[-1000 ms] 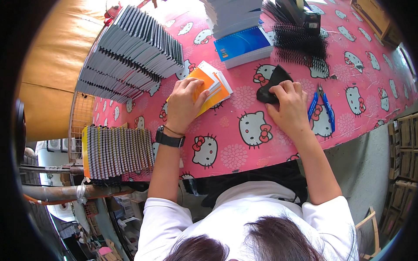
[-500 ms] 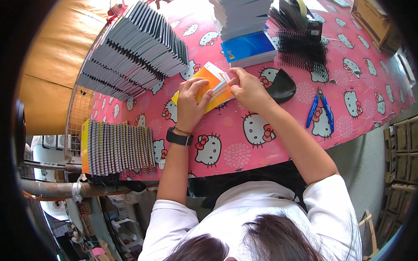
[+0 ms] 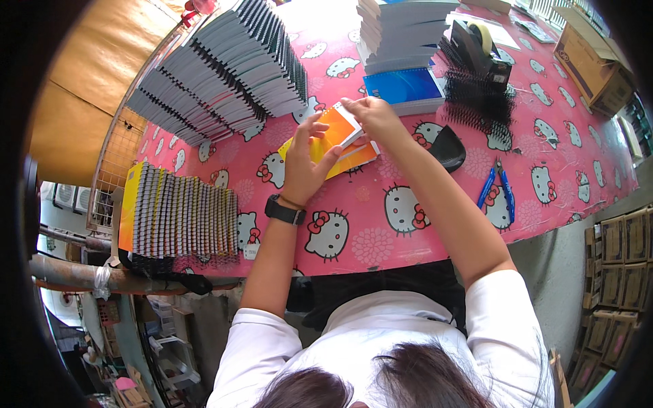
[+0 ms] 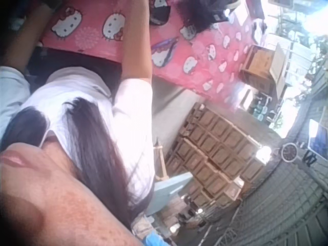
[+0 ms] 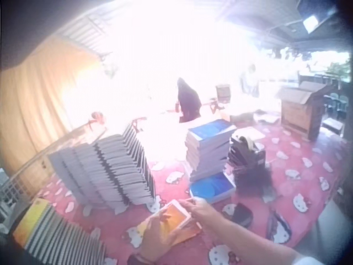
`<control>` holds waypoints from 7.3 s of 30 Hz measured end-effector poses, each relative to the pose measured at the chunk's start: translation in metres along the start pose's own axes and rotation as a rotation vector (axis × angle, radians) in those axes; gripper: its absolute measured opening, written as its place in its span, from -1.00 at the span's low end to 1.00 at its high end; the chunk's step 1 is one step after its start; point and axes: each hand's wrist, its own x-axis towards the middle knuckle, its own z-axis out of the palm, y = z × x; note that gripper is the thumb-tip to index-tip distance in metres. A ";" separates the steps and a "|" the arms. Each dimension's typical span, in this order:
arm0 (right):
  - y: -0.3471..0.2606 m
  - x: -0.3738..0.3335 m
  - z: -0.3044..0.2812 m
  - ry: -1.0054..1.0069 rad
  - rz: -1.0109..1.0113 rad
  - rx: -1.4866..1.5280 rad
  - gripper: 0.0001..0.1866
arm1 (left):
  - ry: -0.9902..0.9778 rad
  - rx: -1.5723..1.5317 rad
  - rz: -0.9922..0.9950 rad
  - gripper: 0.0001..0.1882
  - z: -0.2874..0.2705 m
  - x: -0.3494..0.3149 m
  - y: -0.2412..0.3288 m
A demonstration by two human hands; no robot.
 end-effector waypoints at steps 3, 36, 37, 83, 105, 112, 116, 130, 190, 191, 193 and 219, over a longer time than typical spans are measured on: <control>0.003 0.006 0.017 0.152 -0.411 -0.446 -0.47 | 0.140 -0.050 0.030 -0.28 -0.015 -0.003 0.000; 0.022 -0.040 -0.181 0.234 -0.573 -1.389 -0.78 | 0.083 0.273 0.177 -0.80 0.007 -0.087 0.085; 0.023 -0.041 -0.181 0.290 -0.678 -1.360 -0.77 | 0.080 0.257 0.184 -0.81 0.007 -0.086 0.086; 0.037 -0.098 -0.126 0.183 -0.454 -1.188 -0.29 | -0.134 0.352 0.064 -0.76 -0.004 -0.088 0.103; 0.041 -0.136 -0.066 -0.597 -0.199 -0.024 -0.20 | 0.040 0.235 0.064 -0.73 -0.003 -0.097 0.086; 0.044 -0.137 -0.067 -0.266 -0.315 -0.190 -0.19 | -0.091 0.168 0.095 -0.80 -0.005 -0.099 0.101; 0.052 -0.134 -0.084 0.072 -0.553 -0.834 -0.42 | -0.125 0.205 0.128 -0.79 -0.003 -0.098 0.099; 0.065 -0.140 -0.082 0.075 -0.586 -1.109 -0.34 | -0.142 0.057 0.001 -0.76 -0.008 -0.091 0.104; 0.041 -0.127 -0.038 -0.469 -0.125 -0.248 -0.40 | 0.103 0.174 0.068 -0.42 -0.010 -0.114 0.078; 0.038 -0.130 -0.039 -0.438 -0.131 -0.261 -0.40 | 0.070 0.182 0.075 -0.48 -0.013 -0.112 0.079; 0.039 -0.128 -0.048 -0.423 -0.180 -0.228 -0.38 | -0.005 0.196 0.069 -0.58 -0.018 -0.111 0.082; 0.046 -0.137 -0.045 -0.590 -0.143 0.096 -0.41 | 0.024 0.255 0.054 -0.74 -0.034 -0.105 0.078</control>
